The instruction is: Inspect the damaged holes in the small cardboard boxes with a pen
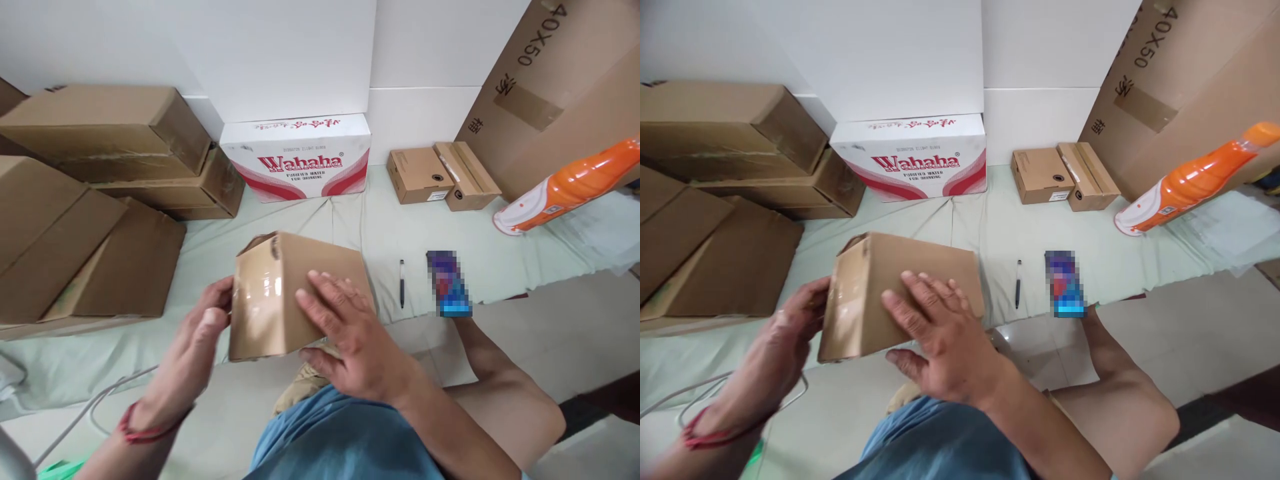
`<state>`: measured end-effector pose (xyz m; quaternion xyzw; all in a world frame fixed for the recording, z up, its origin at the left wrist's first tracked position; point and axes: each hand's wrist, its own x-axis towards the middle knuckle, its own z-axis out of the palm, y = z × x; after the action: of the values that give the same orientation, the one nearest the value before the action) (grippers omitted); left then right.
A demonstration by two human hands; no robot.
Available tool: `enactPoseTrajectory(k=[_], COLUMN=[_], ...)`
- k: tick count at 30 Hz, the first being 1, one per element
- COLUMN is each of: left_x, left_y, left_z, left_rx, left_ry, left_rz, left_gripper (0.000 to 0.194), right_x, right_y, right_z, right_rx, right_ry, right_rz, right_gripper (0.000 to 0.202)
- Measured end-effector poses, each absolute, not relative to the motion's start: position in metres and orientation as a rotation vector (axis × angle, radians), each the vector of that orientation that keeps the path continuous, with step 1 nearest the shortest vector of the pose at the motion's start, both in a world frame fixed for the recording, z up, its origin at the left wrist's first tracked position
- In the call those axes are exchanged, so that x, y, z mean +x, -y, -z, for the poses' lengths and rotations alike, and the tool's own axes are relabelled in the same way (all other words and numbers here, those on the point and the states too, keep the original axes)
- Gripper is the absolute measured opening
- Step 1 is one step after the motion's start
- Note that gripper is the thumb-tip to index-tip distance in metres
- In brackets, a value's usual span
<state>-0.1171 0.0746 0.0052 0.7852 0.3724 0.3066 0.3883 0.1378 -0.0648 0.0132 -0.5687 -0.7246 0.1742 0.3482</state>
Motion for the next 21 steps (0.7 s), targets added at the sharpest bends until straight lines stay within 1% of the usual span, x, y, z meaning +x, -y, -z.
enactPoseTrajectory(k=[1,4,6,8,9,10,13,14,19,21], left_x=[-0.132,-0.157,-0.154,-0.141,-0.133,-0.126,-0.108,-0.104,-0.095,-0.095], left_y=[-0.077,-0.072,-0.06,-0.047,-0.042,-0.039,-0.04,-0.043,-0.077,-0.095], left_z=[-0.007,-0.01,-0.011,-0.01,-0.009,-0.007,-0.002,-0.001,-0.001,-0.001], left_rx=[1.796,1.332,1.073,0.84,0.753,0.677,0.526,0.506,0.413,0.325], left_ry=[-1.003,-1.293,-1.413,-1.451,-1.451,-1.456,-1.472,-1.463,-1.39,-1.448], left_rz=[-0.715,-0.569,-0.472,-0.447,-0.471,-0.516,-0.711,-0.779,-1.065,-1.145], left_gripper=[0.053,0.08,0.097,0.104,0.101,0.094,0.062,0.055,0.025,0.02], right_x=[0.128,0.105,0.097,0.096,0.098,0.102,0.123,0.131,0.159,0.163], right_y=[0.062,0.056,0.054,0.054,0.056,0.057,0.068,0.073,0.098,0.106], right_z=[-0.01,0.001,0.006,0.007,0.007,0.007,0.006,0.006,0.017,0.023], right_rx=[-1.491,-1.463,-1.408,-1.349,-1.319,-1.293,-1.278,-1.303,-1.446,-1.459], right_ry=[1.957,2.149,2.211,2.213,2.186,2.139,1.913,1.826,1.534,1.476], right_rz=[-0.435,-0.431,-0.412,-0.378,-0.361,-0.349,-0.361,-0.376,-0.423,-0.423], right_gripper=[0.069,0.055,0.05,0.045,0.042,0.039,0.031,0.029,0.024,0.024])
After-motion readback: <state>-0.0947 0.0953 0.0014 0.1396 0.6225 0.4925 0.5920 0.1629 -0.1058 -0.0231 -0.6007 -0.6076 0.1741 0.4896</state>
